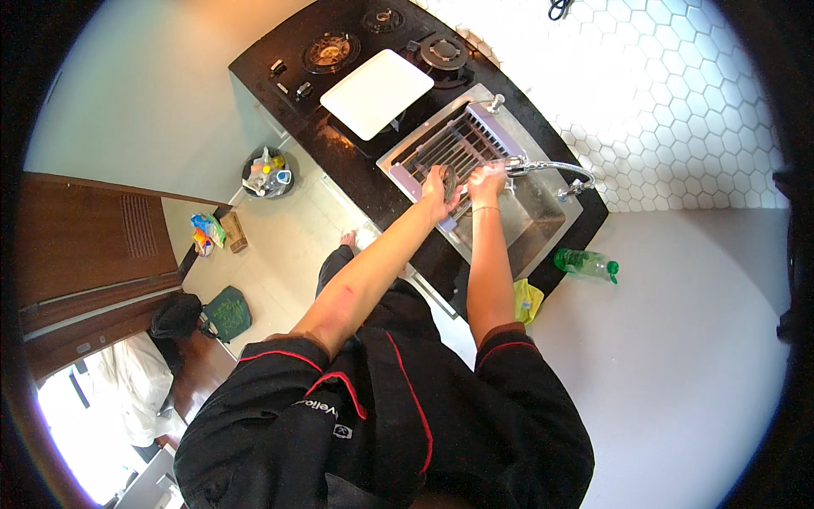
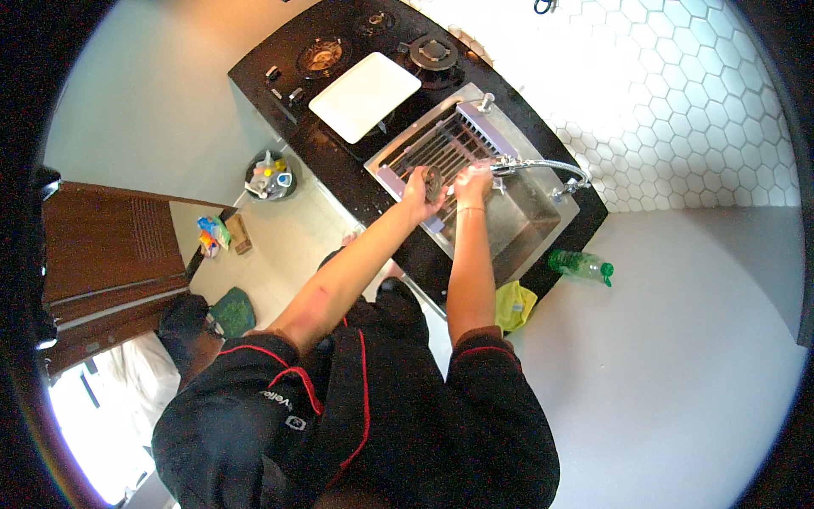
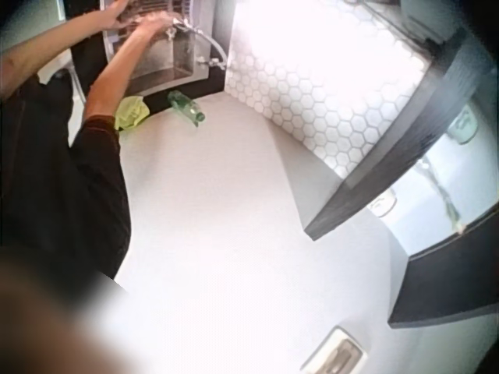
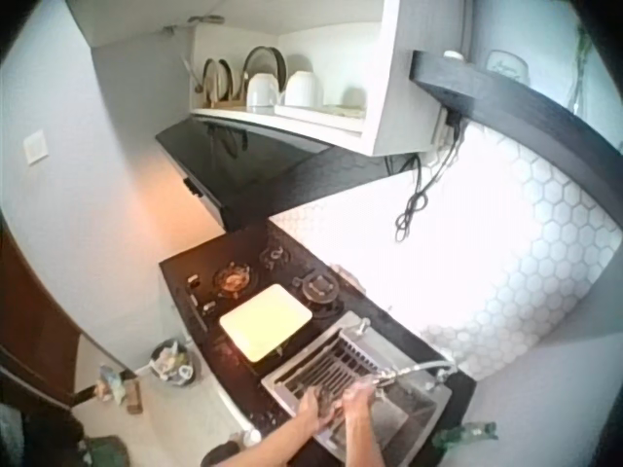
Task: The person washes a small metal strainer in the kitchen sink, then wipes the sink and countertop with a yellow cloth. They move to a bedroom wardrobe, wipe the interior walls and shelves, and clean the inside of two drawers before closing them.
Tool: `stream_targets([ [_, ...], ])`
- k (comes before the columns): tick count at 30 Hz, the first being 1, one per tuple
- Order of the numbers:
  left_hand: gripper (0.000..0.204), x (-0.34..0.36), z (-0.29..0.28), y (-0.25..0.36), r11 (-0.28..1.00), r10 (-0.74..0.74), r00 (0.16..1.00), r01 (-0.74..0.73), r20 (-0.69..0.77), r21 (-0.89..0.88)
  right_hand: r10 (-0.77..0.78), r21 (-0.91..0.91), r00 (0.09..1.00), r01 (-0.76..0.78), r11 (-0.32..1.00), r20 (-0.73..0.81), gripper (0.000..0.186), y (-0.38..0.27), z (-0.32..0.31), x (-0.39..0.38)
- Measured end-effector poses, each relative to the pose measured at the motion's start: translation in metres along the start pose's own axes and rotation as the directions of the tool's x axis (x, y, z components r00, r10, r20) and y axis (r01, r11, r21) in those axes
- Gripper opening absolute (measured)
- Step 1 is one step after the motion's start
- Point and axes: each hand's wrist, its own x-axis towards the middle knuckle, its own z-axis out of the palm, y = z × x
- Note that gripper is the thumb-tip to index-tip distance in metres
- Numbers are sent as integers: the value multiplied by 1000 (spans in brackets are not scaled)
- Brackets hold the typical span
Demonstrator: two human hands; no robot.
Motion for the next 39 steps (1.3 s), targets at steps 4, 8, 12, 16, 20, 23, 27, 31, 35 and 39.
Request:
stream_targets([
  [4,35,-1,-2,0,1000,-15,1000,15,-25,-9,115,110,985,-130,985,132,33,1,-12,23],
  [8,35,-3,-1,1,1000,-25,1000,25,2,-13,-41,-39,956,54,998,289,19,5,-15,15],
  [12,39,-5,4,-1,1000,6,1000,-6,-13,17,-88,38,987,83,996,132,13,8,-11,6],
  [16,47,-9,10,-2,996,-23,999,19,38,90,-44,-4,994,45,999,104,24,7,-6,10],
  [20,52,-11,16,-8,983,57,997,-46,-56,176,-14,-76,1000,13,997,-13,39,6,-6,12],
  [23,44,-3,19,-16,985,149,985,-140,-87,104,32,-326,989,16,945,142,50,9,-7,10],
  [27,35,22,24,-18,900,422,897,-396,-131,184,29,-429,972,75,900,232,34,20,-13,4],
  [31,64,46,31,-1,894,304,935,-213,-184,395,-330,-452,944,298,841,10,49,35,-29,-13],
  [35,64,61,45,-5,899,191,980,-153,-54,411,-346,-327,938,329,886,9,53,37,-47,-50],
  [39,70,85,49,-19,848,-38,966,-104,255,519,-388,-375,921,375,848,44,51,22,-51,-76],
])
